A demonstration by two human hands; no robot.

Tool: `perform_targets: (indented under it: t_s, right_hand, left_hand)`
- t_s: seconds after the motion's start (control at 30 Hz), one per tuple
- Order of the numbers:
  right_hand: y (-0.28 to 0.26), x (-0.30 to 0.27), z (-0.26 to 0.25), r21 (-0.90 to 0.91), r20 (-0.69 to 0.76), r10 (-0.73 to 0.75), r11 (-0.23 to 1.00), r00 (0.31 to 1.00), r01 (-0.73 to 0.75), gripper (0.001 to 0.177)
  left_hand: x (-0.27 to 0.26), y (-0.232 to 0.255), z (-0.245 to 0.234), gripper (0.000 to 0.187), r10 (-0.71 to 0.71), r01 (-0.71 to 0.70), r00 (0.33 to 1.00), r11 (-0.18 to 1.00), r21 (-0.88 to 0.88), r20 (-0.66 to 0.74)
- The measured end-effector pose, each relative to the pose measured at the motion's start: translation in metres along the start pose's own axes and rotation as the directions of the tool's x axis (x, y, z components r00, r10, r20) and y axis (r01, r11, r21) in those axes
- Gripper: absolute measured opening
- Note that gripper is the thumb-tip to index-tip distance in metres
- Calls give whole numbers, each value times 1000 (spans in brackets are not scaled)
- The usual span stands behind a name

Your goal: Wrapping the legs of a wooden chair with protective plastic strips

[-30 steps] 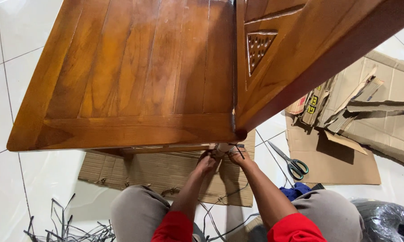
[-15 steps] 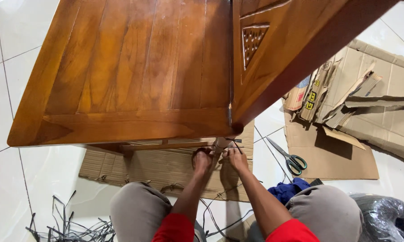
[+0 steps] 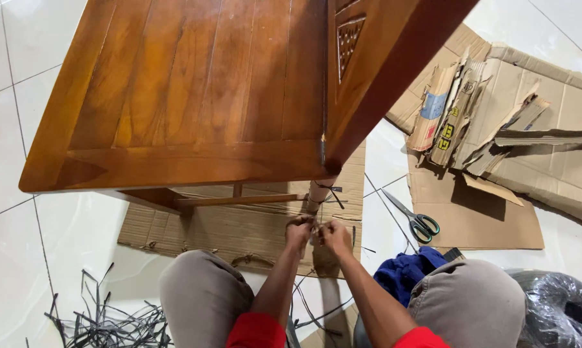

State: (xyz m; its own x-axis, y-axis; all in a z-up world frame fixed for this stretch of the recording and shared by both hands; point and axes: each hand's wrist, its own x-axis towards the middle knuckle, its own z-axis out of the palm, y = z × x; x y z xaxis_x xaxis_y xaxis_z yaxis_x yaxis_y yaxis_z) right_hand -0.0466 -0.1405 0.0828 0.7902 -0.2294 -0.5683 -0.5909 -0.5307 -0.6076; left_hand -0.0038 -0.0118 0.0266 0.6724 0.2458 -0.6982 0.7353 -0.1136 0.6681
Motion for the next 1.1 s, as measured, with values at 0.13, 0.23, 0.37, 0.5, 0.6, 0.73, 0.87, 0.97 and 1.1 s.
perform_targets:
  t_s: [0.13, 0.23, 0.37, 0.5, 0.6, 0.73, 0.87, 0.97, 1.1]
  right_hand:
    - [16, -12, 10, 3, 82, -70, 998, 994, 70, 19]
    - [16, -16, 7, 2, 144, -101, 995, 984, 102, 22]
    - [3, -21, -11, -67, 161, -88, 993, 983, 100, 25]
    - [-11, -37, -29, 3, -101, -182, 983, 978, 183, 23]
    - [-26, -43, -32, -27, -232, -316, 947, 920, 319, 20]
    - [-46, -52, -30, -37, -233, -284, 958, 930, 284, 29]
    - [-59, -55, -23, -103, -433, -518, 842, 738, 530, 19]
    - [-64, -44, -18, -119, -481, -545, 816, 686, 565, 13]
    - [-22, 6, 19, -208, -334, -442, 896, 832, 392, 24]
  left_hand:
    - [-30, 6, -5, 47, -71, 87, 995, 967, -241, 75]
    - [-69, 20, -20, 56, -6, 69, 988, 911, -406, 155]
    - [-94, 30, -27, 40, 84, -77, 996, 954, -289, 12]
    - [-69, 8, -23, 55, 110, -115, 988, 992, -42, -112]
    - [-88, 25, -26, 46, 118, -128, 987, 988, -88, -110]
    - [-95, 27, -29, 39, 105, -109, 984, 994, -23, -147]
    - [-74, 7, -33, 34, 137, -130, 981, 990, 63, -136]
    - [-102, 34, -41, 46, 67, -72, 991, 996, -44, -116]
    - [-77, 15, -41, 47, 48, -46, 994, 999, 26, -97]
